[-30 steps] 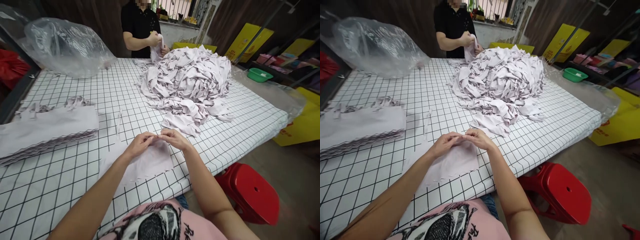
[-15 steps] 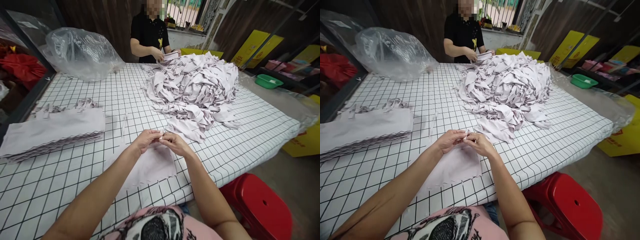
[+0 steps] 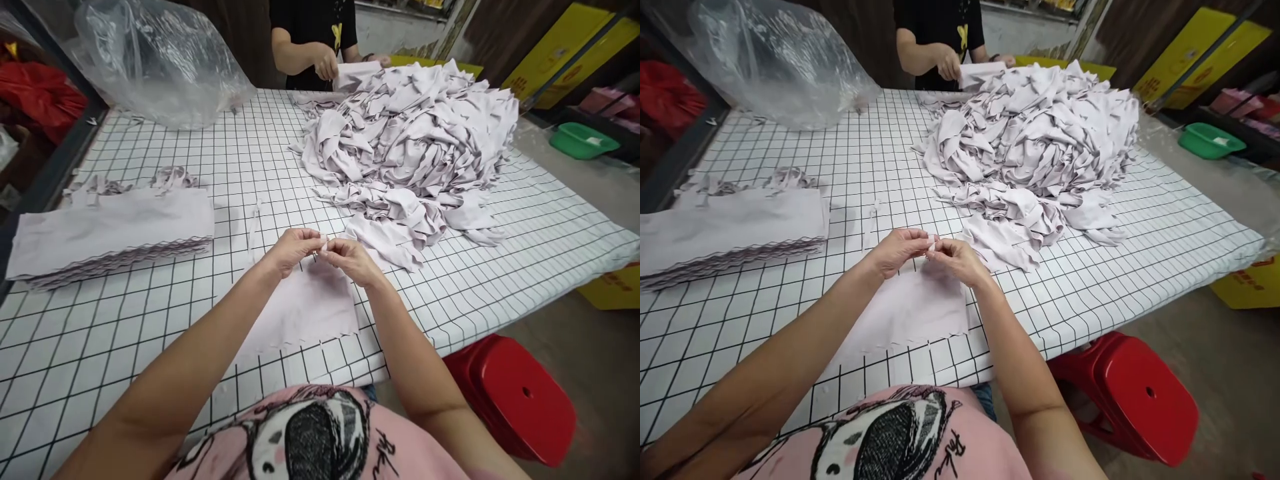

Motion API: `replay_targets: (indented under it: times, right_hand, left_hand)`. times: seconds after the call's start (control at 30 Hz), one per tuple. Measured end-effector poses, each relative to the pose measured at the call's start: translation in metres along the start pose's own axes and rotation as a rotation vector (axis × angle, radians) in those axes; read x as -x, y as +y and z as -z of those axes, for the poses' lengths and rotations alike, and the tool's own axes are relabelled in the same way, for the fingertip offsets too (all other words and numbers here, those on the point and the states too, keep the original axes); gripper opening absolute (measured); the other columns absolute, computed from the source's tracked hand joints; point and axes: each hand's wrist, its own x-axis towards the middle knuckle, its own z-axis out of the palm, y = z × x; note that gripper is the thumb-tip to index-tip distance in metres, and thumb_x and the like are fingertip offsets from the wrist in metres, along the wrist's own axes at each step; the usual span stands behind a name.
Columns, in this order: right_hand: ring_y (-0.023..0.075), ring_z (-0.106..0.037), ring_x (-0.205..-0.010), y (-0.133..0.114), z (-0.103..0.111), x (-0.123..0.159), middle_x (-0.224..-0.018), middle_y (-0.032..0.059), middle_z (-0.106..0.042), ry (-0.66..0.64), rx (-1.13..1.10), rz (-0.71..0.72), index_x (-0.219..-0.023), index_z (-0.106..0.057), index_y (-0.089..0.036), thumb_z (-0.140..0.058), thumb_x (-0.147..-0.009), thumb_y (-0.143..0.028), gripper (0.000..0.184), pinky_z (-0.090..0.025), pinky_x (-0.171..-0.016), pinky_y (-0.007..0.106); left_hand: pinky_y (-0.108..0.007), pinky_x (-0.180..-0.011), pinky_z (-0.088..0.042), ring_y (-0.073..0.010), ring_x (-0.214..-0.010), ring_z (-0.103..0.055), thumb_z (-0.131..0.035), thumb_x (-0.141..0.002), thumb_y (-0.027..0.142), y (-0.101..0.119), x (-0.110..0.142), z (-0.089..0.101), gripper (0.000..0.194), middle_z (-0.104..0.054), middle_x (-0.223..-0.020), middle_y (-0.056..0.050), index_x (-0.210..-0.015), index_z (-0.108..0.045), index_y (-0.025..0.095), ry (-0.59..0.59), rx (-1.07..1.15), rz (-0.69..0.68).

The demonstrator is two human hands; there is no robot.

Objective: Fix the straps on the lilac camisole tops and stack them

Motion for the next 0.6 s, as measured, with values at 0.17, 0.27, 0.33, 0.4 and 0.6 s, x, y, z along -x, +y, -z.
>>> replay_targets:
  times: [0.17, 0.27, 0.33, 0.4, 0.6]
  right_hand:
    - [0.0099, -0.042, -0.061, 0.016, -0.012, 0.006, -0.067, -0.0028, -0.051, -0.068, -0.108, -0.068, -0.078, -0.057, -0.018, -0.069, -0.078, -0.043, 0.027, -0.034, -0.058, 0.025]
    - [0.0109, -0.046, -0.062, 0.023, -0.019, 0.008, -0.068, -0.0017, -0.054, -0.137, -0.112, -0.101, -0.079, -0.058, -0.018, -0.068, -0.080, -0.043, 0.027, -0.037, -0.060, 0.026]
    - [0.0115, -0.048, -0.066, 0.027, -0.023, 0.009, -0.073, -0.0001, -0.057, -0.123, -0.072, -0.081, -0.079, -0.060, -0.017, -0.068, -0.080, -0.043, 0.027, -0.039, -0.064, 0.026]
    - [0.0122, -0.050, -0.070, 0.029, -0.024, 0.010, -0.078, 0.0009, -0.058, -0.103, -0.020, -0.052, -0.079, -0.061, -0.017, -0.069, -0.080, -0.043, 0.027, -0.040, -0.068, 0.027]
    - [0.0147, -0.054, -0.073, 0.031, -0.028, 0.010, -0.077, 0.0020, -0.061, -0.113, 0.002, -0.075, -0.082, -0.064, -0.017, -0.069, -0.079, -0.049, 0.032, -0.043, -0.067, 0.028]
  left_hand:
    - [-0.035, -0.072, -0.046, -0.0217, -0.082, -0.060, -0.066, -0.077, 0.039, -0.038, 0.045, 0.014, 0.026, -0.067, -0.091, -0.006, -0.092, -0.065, 0.018, 0.111, -0.604, -0.100]
    - [-0.039, -0.078, -0.044, -0.0253, -0.091, -0.057, -0.068, -0.078, 0.033, -0.063, 0.065, 0.011, 0.018, -0.066, -0.092, -0.006, -0.089, -0.064, 0.019, 0.166, -0.919, -0.253]
    - [-0.040, -0.078, -0.042, -0.0259, -0.092, -0.056, -0.068, -0.079, 0.031, -0.073, 0.070, 0.006, 0.014, -0.066, -0.091, -0.005, -0.087, -0.063, 0.020, 0.213, -1.018, -0.287]
    - [-0.039, -0.077, -0.041, -0.0249, -0.090, -0.055, -0.066, -0.081, 0.029, -0.076, 0.070, 0.002, 0.009, -0.065, -0.089, -0.004, -0.084, -0.062, 0.020, 0.230, -1.023, -0.294]
    - [-0.038, -0.078, -0.044, -0.0224, -0.087, -0.056, -0.065, -0.082, 0.029, -0.070, 0.068, 0.000, 0.009, -0.065, -0.086, -0.003, -0.086, -0.063, 0.020, 0.304, -0.806, -0.342]
